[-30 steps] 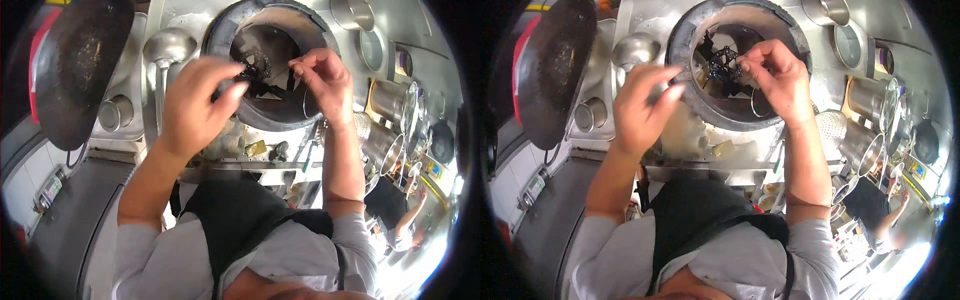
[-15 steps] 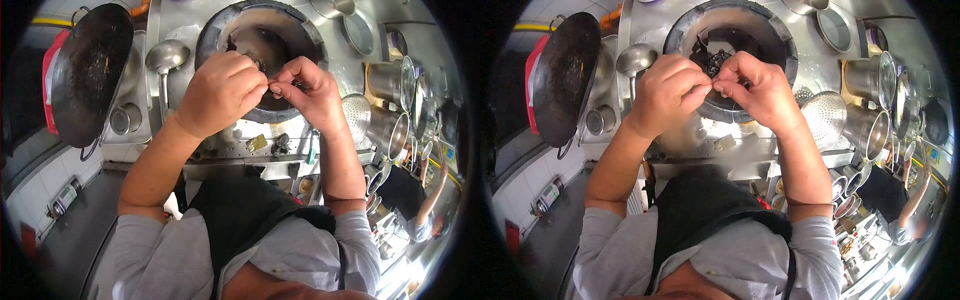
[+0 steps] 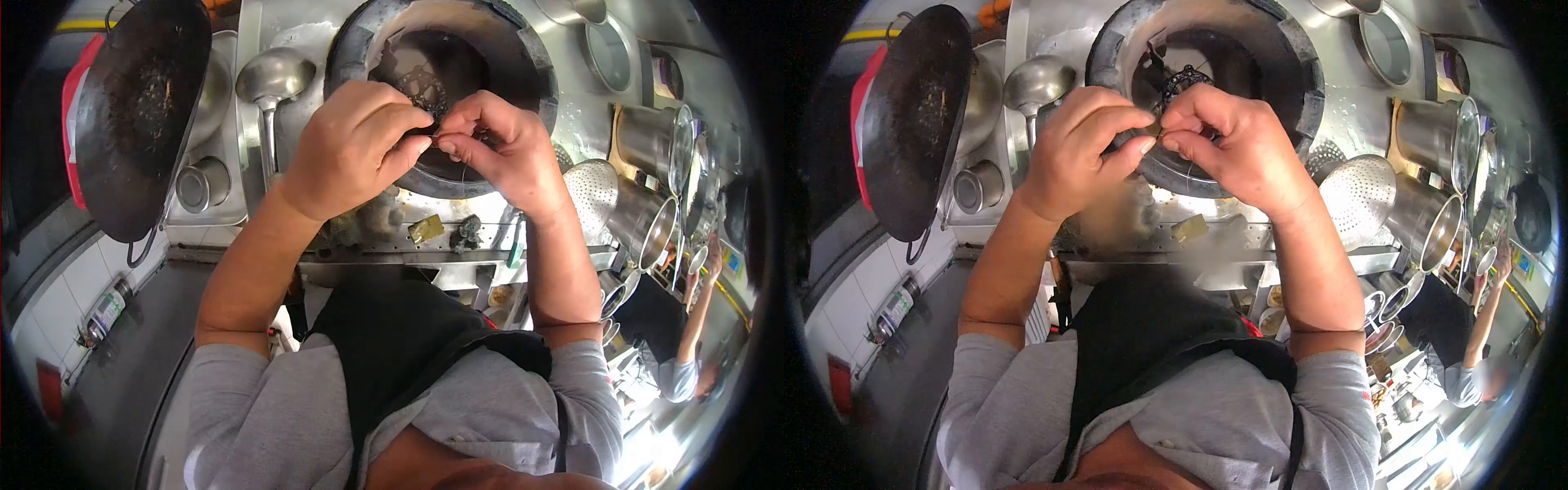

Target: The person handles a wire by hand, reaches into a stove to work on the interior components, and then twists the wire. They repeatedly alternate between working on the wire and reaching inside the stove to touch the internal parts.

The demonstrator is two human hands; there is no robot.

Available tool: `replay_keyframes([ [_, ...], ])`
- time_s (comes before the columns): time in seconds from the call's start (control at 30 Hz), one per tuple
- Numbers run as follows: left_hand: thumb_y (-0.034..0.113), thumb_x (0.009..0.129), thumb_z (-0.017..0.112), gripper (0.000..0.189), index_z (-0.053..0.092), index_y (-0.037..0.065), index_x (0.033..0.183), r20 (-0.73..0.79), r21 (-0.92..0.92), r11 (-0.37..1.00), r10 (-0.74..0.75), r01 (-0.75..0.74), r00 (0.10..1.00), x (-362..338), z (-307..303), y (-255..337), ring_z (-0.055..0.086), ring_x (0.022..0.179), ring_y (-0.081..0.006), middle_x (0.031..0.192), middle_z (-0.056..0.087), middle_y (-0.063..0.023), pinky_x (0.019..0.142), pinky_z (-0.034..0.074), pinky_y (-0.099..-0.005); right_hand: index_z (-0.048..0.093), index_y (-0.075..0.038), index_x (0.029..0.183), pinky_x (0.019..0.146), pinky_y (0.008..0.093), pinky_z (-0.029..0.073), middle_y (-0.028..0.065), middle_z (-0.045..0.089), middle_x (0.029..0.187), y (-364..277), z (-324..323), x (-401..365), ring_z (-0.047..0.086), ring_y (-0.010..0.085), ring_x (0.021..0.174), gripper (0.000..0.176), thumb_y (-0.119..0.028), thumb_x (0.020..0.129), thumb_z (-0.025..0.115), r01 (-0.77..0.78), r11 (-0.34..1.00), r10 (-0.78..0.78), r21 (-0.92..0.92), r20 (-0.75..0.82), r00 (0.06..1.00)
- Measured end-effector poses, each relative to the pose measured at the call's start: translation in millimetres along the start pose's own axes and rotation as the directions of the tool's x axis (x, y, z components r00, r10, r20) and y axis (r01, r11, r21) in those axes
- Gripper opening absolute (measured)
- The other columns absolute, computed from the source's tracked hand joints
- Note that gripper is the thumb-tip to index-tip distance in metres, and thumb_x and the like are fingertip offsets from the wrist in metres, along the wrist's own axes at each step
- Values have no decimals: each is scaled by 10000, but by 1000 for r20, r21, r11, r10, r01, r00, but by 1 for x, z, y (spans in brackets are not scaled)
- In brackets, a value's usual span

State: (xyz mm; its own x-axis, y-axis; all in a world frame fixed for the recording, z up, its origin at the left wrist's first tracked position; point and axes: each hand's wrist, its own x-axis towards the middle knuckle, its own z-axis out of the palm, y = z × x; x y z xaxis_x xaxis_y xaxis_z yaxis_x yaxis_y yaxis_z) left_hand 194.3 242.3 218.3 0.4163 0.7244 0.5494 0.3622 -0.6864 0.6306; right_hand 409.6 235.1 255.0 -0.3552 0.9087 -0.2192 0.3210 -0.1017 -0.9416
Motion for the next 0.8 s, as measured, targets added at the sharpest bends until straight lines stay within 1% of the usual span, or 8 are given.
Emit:
replay_keyframes([
  [0.2, 31, 682, 749, 152, 651, 48, 797, 53, 12, 999, 50, -51, 997, -3, -1, -8, 615, 758, -257, 803, 622, -67, 672, 505, -367, 649, -11, 952, 728, 257, 522, 62, 689, 821, 3, 6, 10, 651, 96, 801, 152, -26, 820, 723, 95, 989, -94, -111, 20, 995],
  [0.3, 36, 678, 750, 157, 652, 46, 801, -8, 9, 998, 66, -66, 998, -10, 4, -14, 614, 754, -266, 808, 626, -71, 679, 506, -379, 681, -6, 962, 697, 248, 507, 33, 682, 794, 7, 4, 13, 624, 84, 768, 128, -59, 848, 709, -39, 995, 45, -88, 70, 997],
  [0.37, 33, 674, 750, 168, 660, 40, 817, -30, 29, 995, 97, -96, 995, -14, 5, -18, 622, 760, -270, 823, 638, -73, 707, 518, -377, 700, 4, 965, 679, 230, 486, 3, 672, 800, 10, 3, 15, 588, 68, 740, 131, -85, 868, 697, -230, 966, 215, 121, 126, 968],
  [0.6, 39, 715, 762, 194, 683, 28, 892, -55, 55, 994, 93, -90, 994, -22, 6, -22, 637, 803, -273, 891, 662, -88, 766, 530, -379, 686, 16, 920, 689, 216, 468, -7, 669, 804, 29, 3, 25, 565, 54, 746, 120, -92, 870, 677, -314, 933, 297, 179, 115, 948],
  [0.67, 83, 722, 780, 190, 693, 56, 888, -139, 101, 989, -95, 109, 986, -37, -5, -16, 622, 795, -254, 906, 640, -72, 716, 498, -371, 672, 19, 903, 703, 239, 477, 10, 670, 787, 60, -6, 40, 572, 69, 743, 130, -104, 864, 658, -150, 987, 150, -51, -9, 989],
  [0.73, 72, 780, 745, 241, 657, 60, 1004, -167, 149, 965, -189, 214, 968, -70, -24, -10, 614, 813, -270, 946, 638, -97, 717, 496, -384, 629, 11, 905, 719, 238, 452, -7, 627, 785, 86, -19, 61, 536, 65, 754, 133, -121, 889, 624, -217, 929, 211, -299, -51, 976],
  [0.77, 51, 801, 715, 249, 635, 54, 1036, -170, 200, 944, -228, 261, 959, -87, -38, -2, 607, 813, -275, 950, 627, -108, 717, 495, -387, 667, 3, 909, 715, 289, 489, 94, 665, 759, 113, -28, 74, 614, 134, 725, 181, -166, 846, 661, -230, 895, 215, -382, -81, 973],
  [0.8, 47, 827, 673, 233, 614, 48, 1052, -203, 208, 924, -280, 321, 938, -112, -50, 2, 594, 820, -269, 954, 611, -116, 728, 491, -386, 675, -3, 922, 737, 313, 499, 120, 679, 787, 139, -38, 88, 640, 187, 751, 208, -193, 840, 662, -225, 874, 214, -431, -74, 974],
])
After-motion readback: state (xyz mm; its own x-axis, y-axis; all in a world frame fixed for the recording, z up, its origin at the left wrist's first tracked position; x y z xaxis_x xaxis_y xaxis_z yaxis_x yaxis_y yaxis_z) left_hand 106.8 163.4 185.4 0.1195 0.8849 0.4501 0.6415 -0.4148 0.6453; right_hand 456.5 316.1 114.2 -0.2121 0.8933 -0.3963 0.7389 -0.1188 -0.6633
